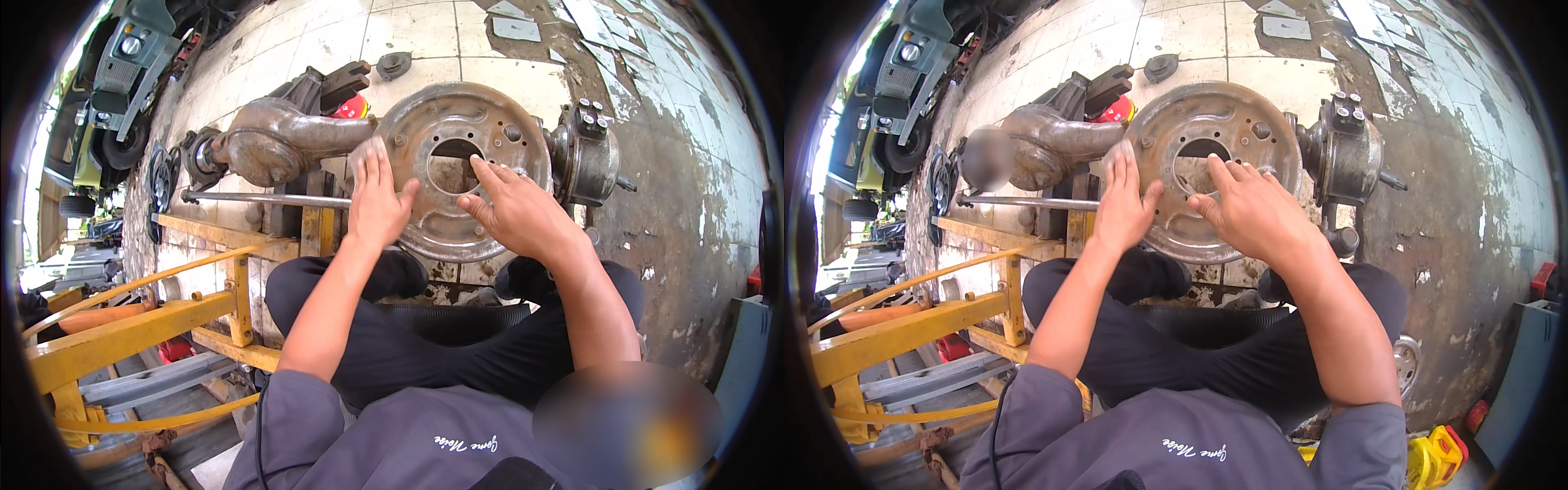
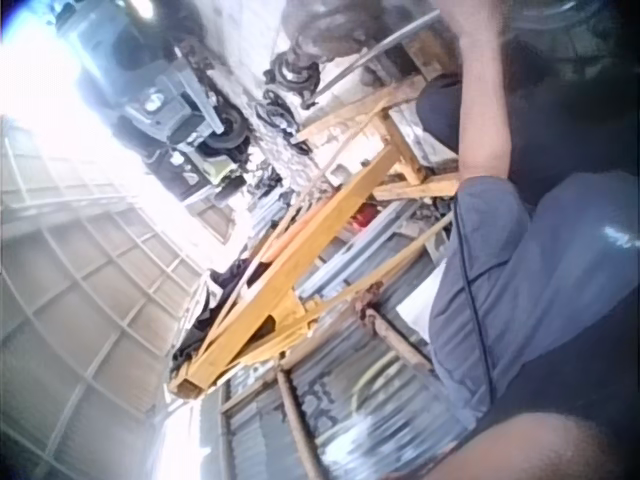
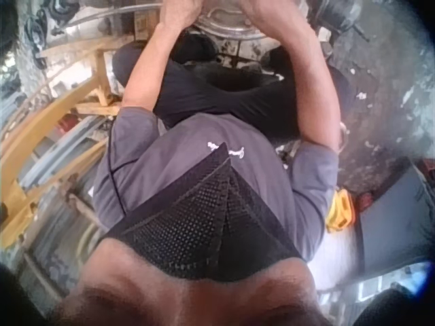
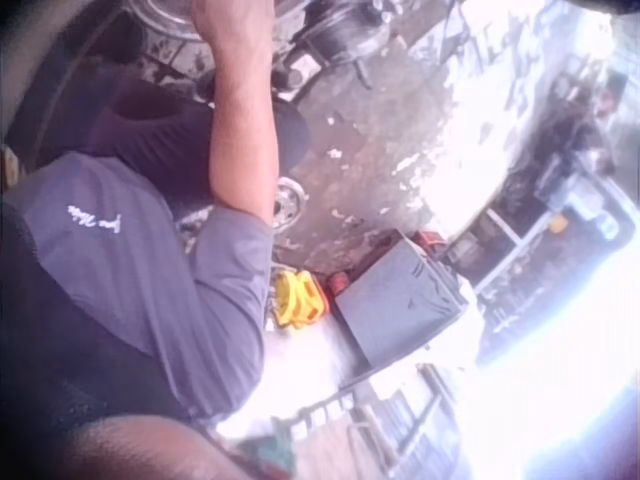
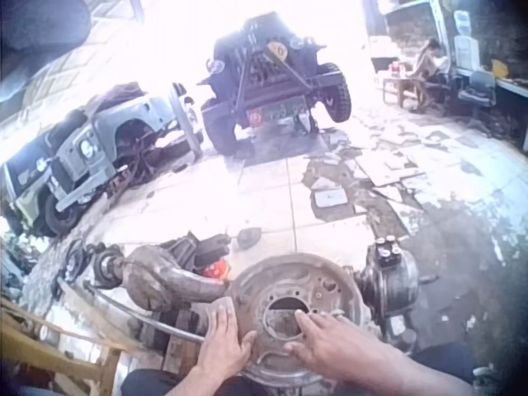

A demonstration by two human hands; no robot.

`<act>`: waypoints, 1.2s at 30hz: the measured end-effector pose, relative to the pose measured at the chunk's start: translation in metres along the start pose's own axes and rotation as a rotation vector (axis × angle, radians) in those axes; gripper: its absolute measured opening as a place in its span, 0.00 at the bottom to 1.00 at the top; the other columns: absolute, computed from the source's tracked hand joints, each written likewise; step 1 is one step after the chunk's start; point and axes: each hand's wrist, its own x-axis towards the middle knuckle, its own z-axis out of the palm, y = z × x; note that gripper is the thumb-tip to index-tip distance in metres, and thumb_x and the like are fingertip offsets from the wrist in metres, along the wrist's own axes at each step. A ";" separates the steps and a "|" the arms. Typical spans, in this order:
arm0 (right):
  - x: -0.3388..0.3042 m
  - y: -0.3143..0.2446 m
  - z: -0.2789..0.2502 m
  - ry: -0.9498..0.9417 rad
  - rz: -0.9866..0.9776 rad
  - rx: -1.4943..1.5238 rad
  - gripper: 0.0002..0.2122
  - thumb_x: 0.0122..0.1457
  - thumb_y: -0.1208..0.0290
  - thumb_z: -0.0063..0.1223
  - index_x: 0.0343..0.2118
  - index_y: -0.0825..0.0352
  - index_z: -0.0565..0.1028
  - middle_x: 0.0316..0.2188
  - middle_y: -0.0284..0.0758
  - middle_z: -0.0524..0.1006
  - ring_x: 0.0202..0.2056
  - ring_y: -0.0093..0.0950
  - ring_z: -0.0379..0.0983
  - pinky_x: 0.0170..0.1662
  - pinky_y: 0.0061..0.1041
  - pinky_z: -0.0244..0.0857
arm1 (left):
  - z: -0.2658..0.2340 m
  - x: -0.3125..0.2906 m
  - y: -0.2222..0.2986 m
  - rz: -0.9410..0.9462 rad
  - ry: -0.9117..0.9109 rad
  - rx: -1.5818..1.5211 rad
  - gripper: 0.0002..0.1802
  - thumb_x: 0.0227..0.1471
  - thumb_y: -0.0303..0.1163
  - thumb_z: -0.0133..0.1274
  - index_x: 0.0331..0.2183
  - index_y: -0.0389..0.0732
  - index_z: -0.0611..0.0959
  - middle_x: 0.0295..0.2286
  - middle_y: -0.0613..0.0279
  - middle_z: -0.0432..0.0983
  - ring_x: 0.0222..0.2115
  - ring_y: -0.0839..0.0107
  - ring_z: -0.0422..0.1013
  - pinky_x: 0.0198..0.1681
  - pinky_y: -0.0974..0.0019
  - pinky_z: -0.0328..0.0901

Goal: The person scrubs the surface of a brake drum with a sanding block and then wipes it with a cloth. The person continues to scrub and wipe the brake drum repeatedly.

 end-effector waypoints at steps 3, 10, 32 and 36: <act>0.004 0.001 -0.005 0.004 -0.010 0.001 0.33 0.68 0.48 0.42 0.62 0.75 0.63 0.57 0.55 0.70 0.60 0.49 0.65 0.61 0.47 0.59 | -0.004 -0.003 0.002 0.001 -0.018 0.007 0.49 0.64 0.60 0.40 0.65 0.25 0.52 0.65 0.29 0.45 0.67 0.35 0.44 0.69 0.50 0.46; 0.000 -0.003 -0.003 -0.045 0.047 0.017 0.32 0.68 0.47 0.42 0.62 0.75 0.63 0.57 0.54 0.70 0.61 0.49 0.64 0.63 0.48 0.57 | 0.009 -0.015 0.001 0.016 0.070 -0.051 0.45 0.64 0.54 0.42 0.63 0.21 0.57 0.63 0.26 0.49 0.65 0.32 0.46 0.69 0.48 0.45; -0.002 0.002 -0.003 0.001 0.001 -0.040 0.33 0.68 0.47 0.41 0.63 0.74 0.62 0.57 0.54 0.70 0.60 0.50 0.65 0.61 0.47 0.59 | 0.010 -0.010 0.011 -0.034 0.054 0.040 0.43 0.65 0.53 0.42 0.64 0.26 0.58 0.65 0.34 0.49 0.66 0.38 0.46 0.67 0.39 0.47; -0.002 -0.006 -0.005 -0.042 0.019 -0.009 0.33 0.68 0.47 0.41 0.63 0.74 0.61 0.58 0.54 0.69 0.61 0.49 0.64 0.63 0.47 0.58 | 0.008 0.010 0.002 -0.062 0.115 -0.075 0.42 0.65 0.54 0.41 0.64 0.27 0.58 0.66 0.35 0.48 0.67 0.38 0.45 0.67 0.39 0.47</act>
